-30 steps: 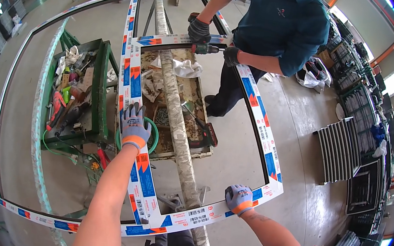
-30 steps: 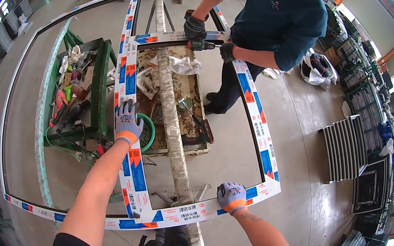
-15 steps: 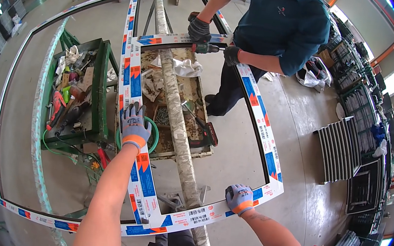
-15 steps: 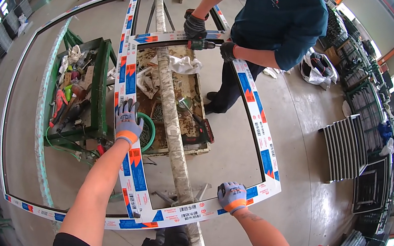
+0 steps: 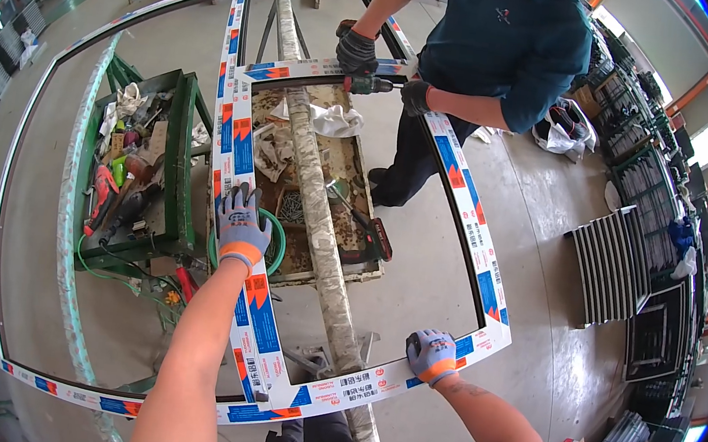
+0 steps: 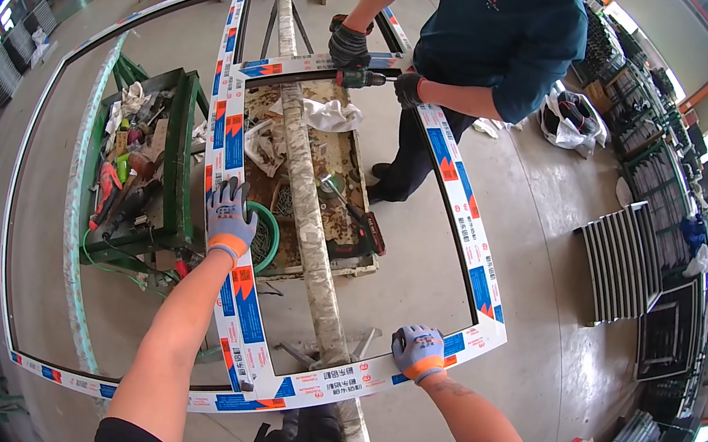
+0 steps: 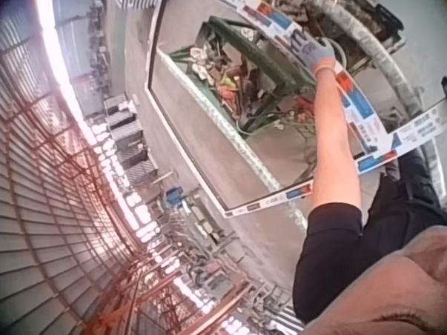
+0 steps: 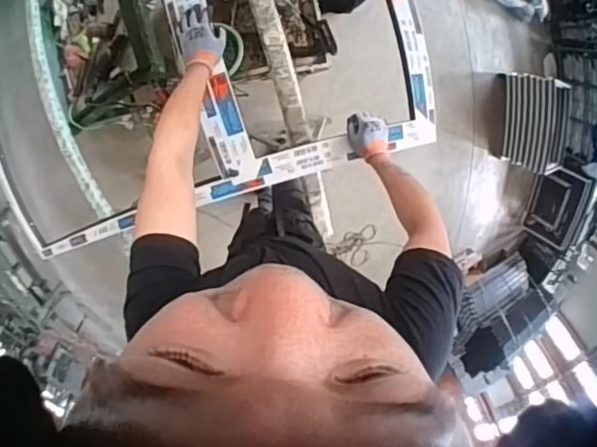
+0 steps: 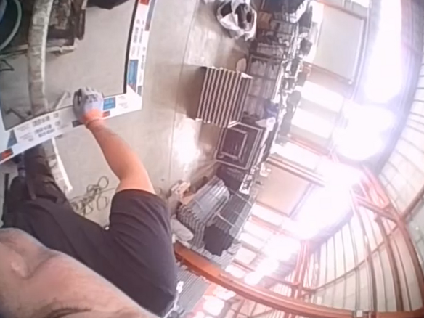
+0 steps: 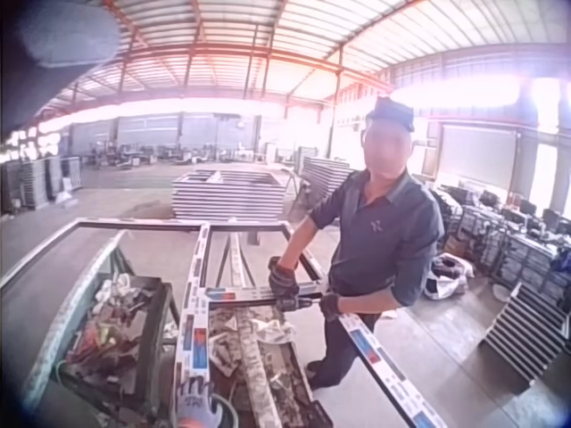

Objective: Assembling window frames by applying sealant and using a power drill to secure metal components.

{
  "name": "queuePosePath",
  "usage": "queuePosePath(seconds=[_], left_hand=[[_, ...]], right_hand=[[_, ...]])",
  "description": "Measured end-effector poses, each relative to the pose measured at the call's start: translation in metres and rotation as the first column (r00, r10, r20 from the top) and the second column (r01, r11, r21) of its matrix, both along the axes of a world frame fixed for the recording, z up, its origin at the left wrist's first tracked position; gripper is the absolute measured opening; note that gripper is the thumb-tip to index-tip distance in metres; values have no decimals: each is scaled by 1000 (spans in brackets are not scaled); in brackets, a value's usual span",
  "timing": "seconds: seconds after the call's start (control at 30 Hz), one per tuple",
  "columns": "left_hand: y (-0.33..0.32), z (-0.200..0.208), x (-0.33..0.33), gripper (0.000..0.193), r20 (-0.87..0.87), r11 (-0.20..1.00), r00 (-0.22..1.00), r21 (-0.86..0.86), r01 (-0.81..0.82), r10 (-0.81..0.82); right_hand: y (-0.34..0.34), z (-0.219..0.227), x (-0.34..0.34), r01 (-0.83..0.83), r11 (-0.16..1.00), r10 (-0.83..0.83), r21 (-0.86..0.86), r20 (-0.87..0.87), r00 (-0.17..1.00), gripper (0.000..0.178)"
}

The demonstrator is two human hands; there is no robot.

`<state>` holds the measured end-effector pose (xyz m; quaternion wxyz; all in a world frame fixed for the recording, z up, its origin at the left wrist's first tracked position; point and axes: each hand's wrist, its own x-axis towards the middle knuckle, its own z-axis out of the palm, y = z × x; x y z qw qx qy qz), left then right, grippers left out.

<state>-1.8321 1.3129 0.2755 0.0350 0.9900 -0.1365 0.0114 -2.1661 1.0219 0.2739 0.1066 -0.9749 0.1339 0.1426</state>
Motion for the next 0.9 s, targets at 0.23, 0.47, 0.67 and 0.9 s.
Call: queuePosePath(seconds=[0.23, 0.47, 0.67, 0.9], left_hand=[[0, -4, 2, 67, 8, 1000, 1000, 3, -22, 22], [0, 2, 0, 65, -3, 1000, 1000, -15, -4, 4], [0, 0, 0, 65, 11, 1000, 1000, -24, 7, -6], [1, 1, 1, 65, 9, 1000, 1000, -26, -3, 3]], right_hand=[[0, -1, 0, -3, 1000, 3, -4, -15, 1000, 18], [-1, -2, 0, -9, 1000, 9, -2, -11, 1000, 18], [-1, -5, -2, -12, 1000, 12, -6, 27, 1000, 19], [0, -3, -1, -13, 1000, 13, -5, 29, 999, 19]])
